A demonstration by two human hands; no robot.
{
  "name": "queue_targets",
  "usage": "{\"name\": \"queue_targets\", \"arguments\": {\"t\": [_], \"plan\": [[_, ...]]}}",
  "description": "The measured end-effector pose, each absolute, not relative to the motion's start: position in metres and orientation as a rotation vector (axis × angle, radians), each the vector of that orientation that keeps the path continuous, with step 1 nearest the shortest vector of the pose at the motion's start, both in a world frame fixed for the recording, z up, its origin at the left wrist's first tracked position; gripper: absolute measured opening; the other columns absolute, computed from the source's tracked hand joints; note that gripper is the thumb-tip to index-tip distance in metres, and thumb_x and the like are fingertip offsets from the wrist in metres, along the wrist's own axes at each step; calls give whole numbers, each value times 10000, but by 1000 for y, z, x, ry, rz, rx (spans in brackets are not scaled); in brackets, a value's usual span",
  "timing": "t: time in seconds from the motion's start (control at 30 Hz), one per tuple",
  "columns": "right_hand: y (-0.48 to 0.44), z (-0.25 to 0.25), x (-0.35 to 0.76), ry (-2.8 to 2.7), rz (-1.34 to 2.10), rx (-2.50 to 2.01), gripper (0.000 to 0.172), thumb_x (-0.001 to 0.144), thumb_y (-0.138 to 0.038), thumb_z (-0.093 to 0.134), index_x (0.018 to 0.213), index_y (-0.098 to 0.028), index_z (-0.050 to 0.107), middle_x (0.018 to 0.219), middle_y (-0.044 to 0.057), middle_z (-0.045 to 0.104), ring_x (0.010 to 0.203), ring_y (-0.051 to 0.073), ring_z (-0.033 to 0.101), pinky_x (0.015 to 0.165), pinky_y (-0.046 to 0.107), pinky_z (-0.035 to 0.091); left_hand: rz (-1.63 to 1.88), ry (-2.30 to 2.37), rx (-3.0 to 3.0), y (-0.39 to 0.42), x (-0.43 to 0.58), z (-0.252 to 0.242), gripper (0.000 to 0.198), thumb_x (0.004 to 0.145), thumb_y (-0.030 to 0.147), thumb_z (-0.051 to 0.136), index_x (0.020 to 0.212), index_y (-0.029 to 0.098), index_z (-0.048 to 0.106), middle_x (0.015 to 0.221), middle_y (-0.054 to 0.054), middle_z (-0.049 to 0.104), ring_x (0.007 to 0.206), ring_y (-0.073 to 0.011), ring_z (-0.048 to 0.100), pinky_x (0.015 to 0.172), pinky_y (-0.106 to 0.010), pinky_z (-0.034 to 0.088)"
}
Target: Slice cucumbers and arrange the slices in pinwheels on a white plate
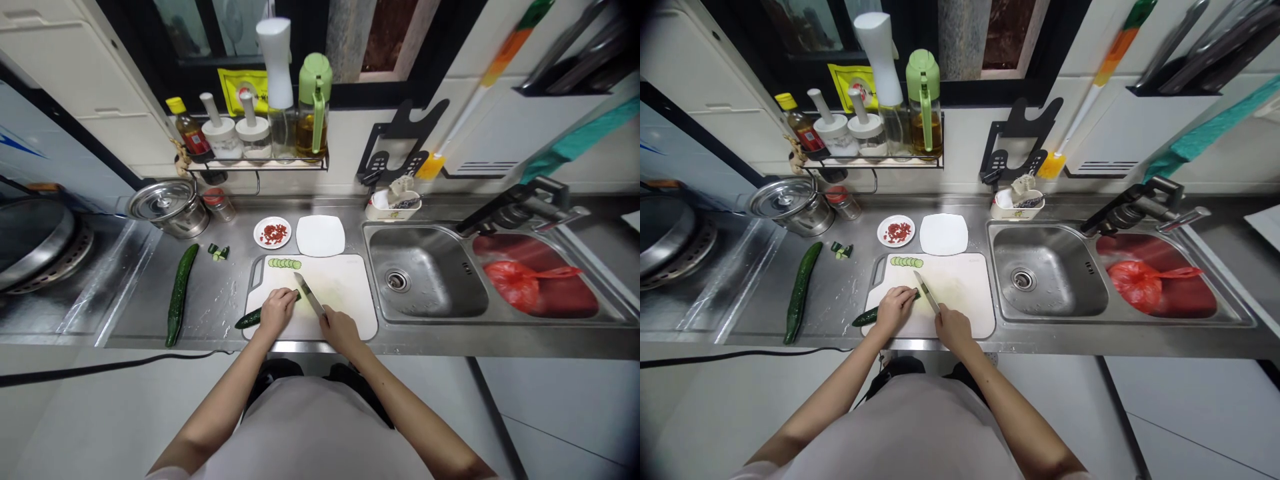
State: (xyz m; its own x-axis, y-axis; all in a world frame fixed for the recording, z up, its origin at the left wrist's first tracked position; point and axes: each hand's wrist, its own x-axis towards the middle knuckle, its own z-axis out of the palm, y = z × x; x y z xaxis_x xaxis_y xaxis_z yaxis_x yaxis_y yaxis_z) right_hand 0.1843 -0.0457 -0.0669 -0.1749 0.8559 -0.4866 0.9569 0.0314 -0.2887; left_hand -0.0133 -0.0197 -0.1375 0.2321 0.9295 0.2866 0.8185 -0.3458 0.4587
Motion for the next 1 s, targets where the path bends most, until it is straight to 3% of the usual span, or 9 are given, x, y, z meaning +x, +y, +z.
{"name": "queue_targets", "arguments": {"t": [1.0], "plan": [[-38, -64, 163, 2106, -888, 1851, 312, 977, -241, 327, 1196, -150, 530, 987, 122, 703, 922, 226, 656, 697, 280, 369, 734, 1656, 2304, -17, -12, -133, 239, 961, 276, 478, 928, 228, 710, 938, -51, 675, 858, -170, 573, 771, -306, 480]]}}
